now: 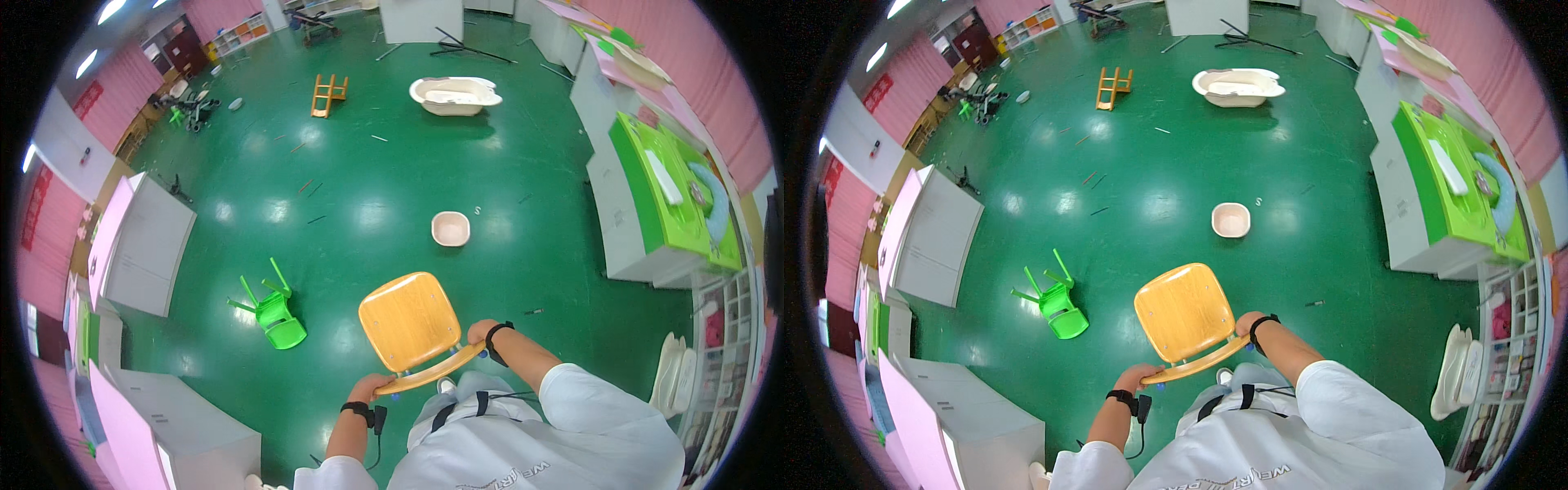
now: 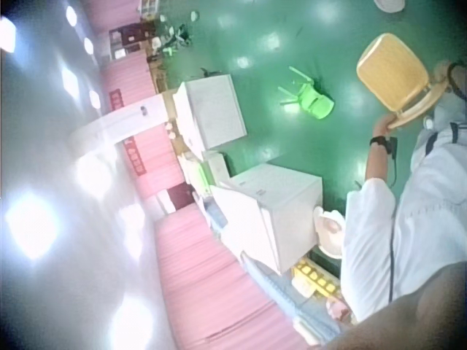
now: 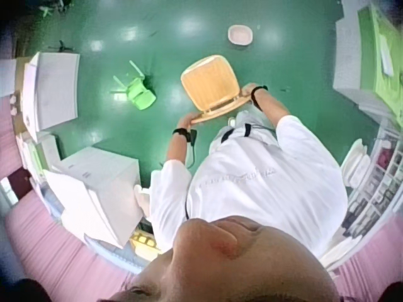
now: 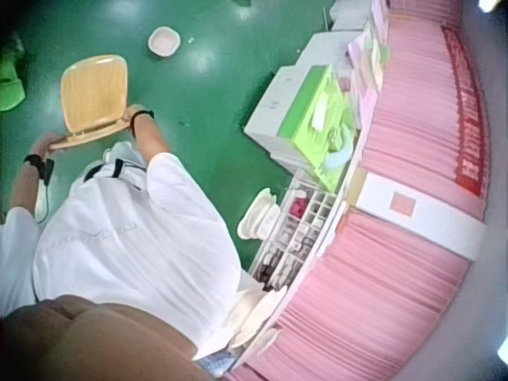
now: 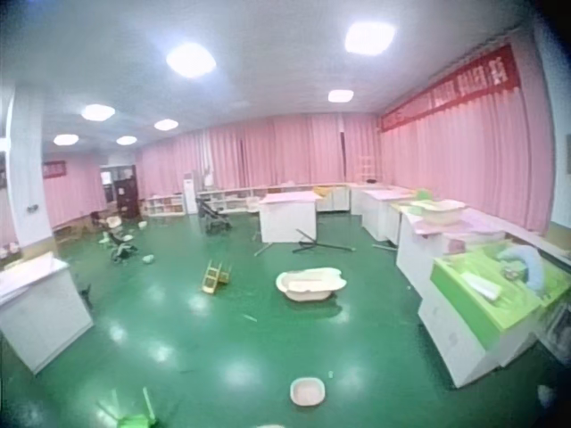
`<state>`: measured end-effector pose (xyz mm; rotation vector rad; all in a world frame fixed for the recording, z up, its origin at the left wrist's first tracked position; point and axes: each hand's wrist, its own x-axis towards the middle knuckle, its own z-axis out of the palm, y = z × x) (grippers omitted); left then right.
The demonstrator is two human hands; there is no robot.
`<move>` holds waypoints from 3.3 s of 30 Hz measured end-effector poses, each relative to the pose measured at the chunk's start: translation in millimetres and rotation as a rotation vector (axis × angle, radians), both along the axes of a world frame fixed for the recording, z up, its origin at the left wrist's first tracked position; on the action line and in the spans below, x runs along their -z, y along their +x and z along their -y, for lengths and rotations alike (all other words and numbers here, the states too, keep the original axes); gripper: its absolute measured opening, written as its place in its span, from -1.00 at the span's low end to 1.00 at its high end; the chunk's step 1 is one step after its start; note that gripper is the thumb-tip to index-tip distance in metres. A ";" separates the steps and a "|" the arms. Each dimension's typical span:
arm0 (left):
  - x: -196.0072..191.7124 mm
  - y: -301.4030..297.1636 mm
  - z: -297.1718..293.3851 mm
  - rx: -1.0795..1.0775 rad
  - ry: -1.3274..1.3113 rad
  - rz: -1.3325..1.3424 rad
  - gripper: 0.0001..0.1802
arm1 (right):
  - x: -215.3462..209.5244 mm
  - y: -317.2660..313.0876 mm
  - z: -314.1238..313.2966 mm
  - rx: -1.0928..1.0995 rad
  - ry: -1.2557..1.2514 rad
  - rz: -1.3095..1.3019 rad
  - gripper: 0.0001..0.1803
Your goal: The person moves two small chairs to a desk, then gathers several grey poles from the floor and places them on a white cabinet, and finally picks up two black tripod stands.
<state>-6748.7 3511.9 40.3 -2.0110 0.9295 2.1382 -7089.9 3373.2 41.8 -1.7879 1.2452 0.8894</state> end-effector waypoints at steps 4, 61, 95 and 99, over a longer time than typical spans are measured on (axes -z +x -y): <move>5.6 51.6 54.1 -0.025 0.006 0.145 -0.53 | -23.5 68.5 80.9 0.000 -0.012 -0.002 -0.72; -168.7 1393.8 1245.3 -0.686 0.070 0.131 -0.61 | -168.7 1578.8 1427.7 -0.797 -0.082 0.097 -0.74; -195.9 2390.8 1886.6 -0.837 0.085 0.174 -0.59 | -230.3 2581.2 2087.3 -0.664 -0.120 0.124 -0.80; -242.8 2485.9 1997.2 -0.732 0.073 0.201 -0.55 | -234.8 2668.6 2176.5 -0.614 -0.105 0.129 -0.75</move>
